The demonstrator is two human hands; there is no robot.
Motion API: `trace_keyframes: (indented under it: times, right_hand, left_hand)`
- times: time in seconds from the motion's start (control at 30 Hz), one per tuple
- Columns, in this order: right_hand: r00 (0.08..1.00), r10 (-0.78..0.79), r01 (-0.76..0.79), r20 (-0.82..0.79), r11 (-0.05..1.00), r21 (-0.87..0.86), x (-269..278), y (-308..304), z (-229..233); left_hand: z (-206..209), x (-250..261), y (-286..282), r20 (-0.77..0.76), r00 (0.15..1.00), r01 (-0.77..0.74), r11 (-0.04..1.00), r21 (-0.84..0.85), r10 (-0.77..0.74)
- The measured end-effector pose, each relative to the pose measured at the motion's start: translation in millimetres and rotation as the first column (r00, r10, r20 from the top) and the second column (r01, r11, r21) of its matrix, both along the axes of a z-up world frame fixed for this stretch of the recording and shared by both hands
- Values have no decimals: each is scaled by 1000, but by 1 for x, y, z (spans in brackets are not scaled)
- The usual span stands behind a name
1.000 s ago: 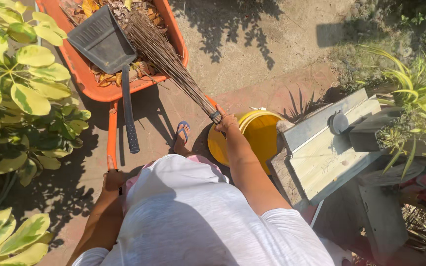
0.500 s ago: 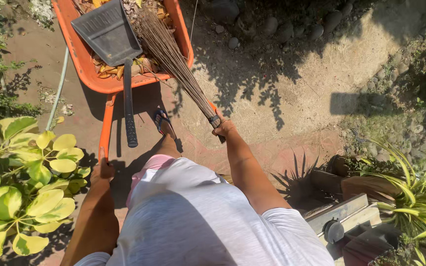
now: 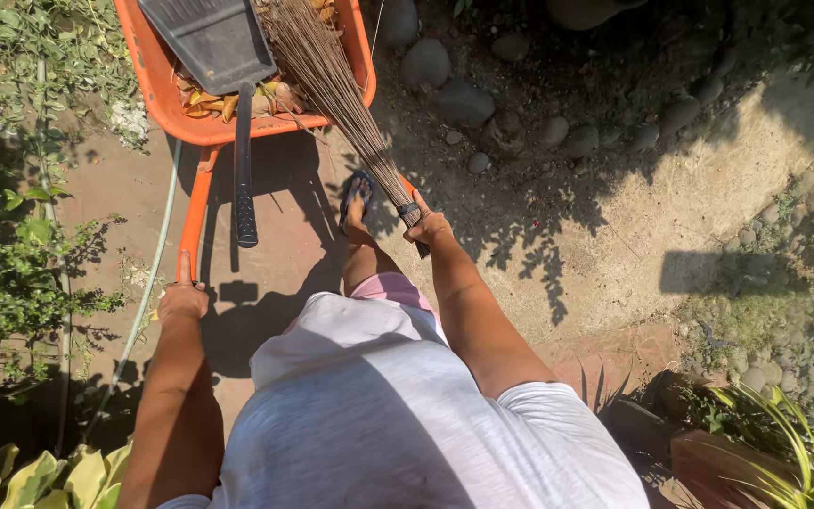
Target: The person collects dry leaves and plant cuttings from the paved ground and puts them into a wheelbarrow using a broom and a dustpan.
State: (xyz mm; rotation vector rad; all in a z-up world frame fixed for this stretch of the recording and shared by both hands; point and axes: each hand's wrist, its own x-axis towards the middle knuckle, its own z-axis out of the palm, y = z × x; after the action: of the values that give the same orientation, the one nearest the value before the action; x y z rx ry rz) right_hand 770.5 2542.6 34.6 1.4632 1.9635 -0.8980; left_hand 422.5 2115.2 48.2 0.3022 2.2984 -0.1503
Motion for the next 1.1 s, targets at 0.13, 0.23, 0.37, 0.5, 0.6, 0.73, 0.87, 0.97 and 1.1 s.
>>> trace_keyframes:
  times: [0.13, 0.23, 0.37, 0.5, 0.6, 0.73, 0.87, 0.97, 1.1]
  right_hand:
    - [992, 84, -86, 91, 996, 8, -93, 87, -1]
    - [998, -33, 38, 53, 995, -97, -149, 161, 12]
    - [993, 6, 0, 120, 999, -46, -235, 235, -4]
    - [997, 50, -50, 56, 999, -10, -339, 332, -20]
    - [996, 2, -1, 86, 1000, -18, -409, 362, -26]
    - [994, -28, 28, 101, 1000, 3, -514, 424, -13]
    - [991, -45, 46, 123, 999, -6, -604, 479, -7]
    - [991, -58, 59, 121, 998, -7, -666, 529, -5]
    - [990, -71, 75, 122, 997, -29, -724, 579, -16]
  left_hand:
    - [0, -74, 87, -66, 997, 35, 999, 24, -33]
    - [4, -137, 153, -23, 999, 36, 999, -9, -36]
    - [2, -210, 222, -45, 998, 35, 999, 1, -35]
    - [-8, -324, 315, -41, 999, 8, 1000, -9, -8]
    - [-5, -396, 362, -27, 999, 19, 999, -31, -20]
    - [13, -518, 433, 11, 999, 35, 999, -36, -34]
    - [15, -609, 494, -28, 998, 61, 998, -34, -62]
    - [9, -676, 540, 7, 998, 64, 998, -24, -64]
    - [-4, -721, 591, 4, 999, 42, 999, -25, -42]
